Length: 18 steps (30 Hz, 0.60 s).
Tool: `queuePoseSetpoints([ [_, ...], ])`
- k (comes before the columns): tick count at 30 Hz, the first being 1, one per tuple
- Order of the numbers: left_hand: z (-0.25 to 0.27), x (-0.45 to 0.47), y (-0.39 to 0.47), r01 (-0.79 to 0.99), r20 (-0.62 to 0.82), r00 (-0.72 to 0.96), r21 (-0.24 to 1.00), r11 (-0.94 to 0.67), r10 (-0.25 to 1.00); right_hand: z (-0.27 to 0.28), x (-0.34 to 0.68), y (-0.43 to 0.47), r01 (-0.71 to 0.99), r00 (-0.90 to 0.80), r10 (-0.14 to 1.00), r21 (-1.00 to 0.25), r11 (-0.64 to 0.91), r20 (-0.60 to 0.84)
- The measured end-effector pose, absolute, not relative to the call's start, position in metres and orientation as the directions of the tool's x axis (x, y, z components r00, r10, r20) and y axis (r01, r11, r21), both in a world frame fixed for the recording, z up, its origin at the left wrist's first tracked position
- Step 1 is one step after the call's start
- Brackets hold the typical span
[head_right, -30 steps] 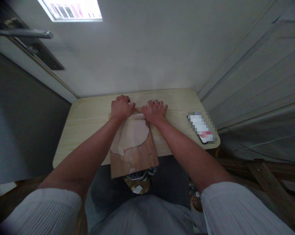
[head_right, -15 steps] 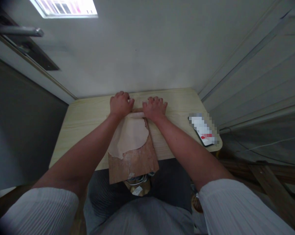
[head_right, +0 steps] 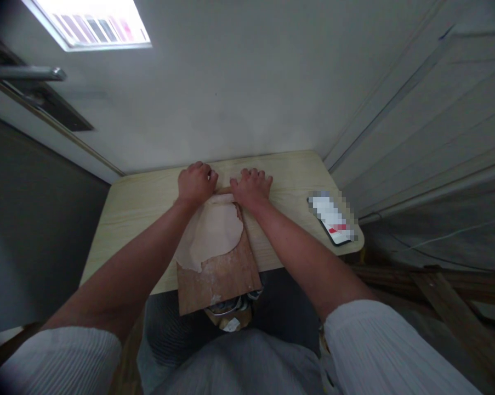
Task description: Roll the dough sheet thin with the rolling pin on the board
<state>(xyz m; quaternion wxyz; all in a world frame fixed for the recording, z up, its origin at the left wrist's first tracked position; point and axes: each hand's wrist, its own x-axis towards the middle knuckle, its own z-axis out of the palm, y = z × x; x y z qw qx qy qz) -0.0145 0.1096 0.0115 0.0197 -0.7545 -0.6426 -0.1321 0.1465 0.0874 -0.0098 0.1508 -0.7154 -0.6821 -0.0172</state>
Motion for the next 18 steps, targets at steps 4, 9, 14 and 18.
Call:
queuePoseSetpoints([
  [4,0.017,-0.013,0.09,0.961,0.23,0.22,0.117,-0.252,0.948,-0.01,0.146,0.075,0.978,0.08,0.967,-0.204,-0.03,0.244],
  [9,0.022,-0.009,0.053,0.99,0.247,0.102,0.07,-0.123,0.964,-0.011,0.148,0.06,0.979,0.079,0.971,-0.201,-0.032,0.227],
  [14,0.016,-0.008,0.021,0.994,0.26,0.051,0.082,-0.075,0.964,-0.012,0.151,0.048,0.976,0.053,0.975,-0.218,-0.005,0.217],
  [18,0.002,-0.014,0.009,0.992,0.287,0.052,0.097,-0.083,0.956,-0.014,0.152,0.041,0.961,0.021,0.973,-0.273,0.044,0.228],
])
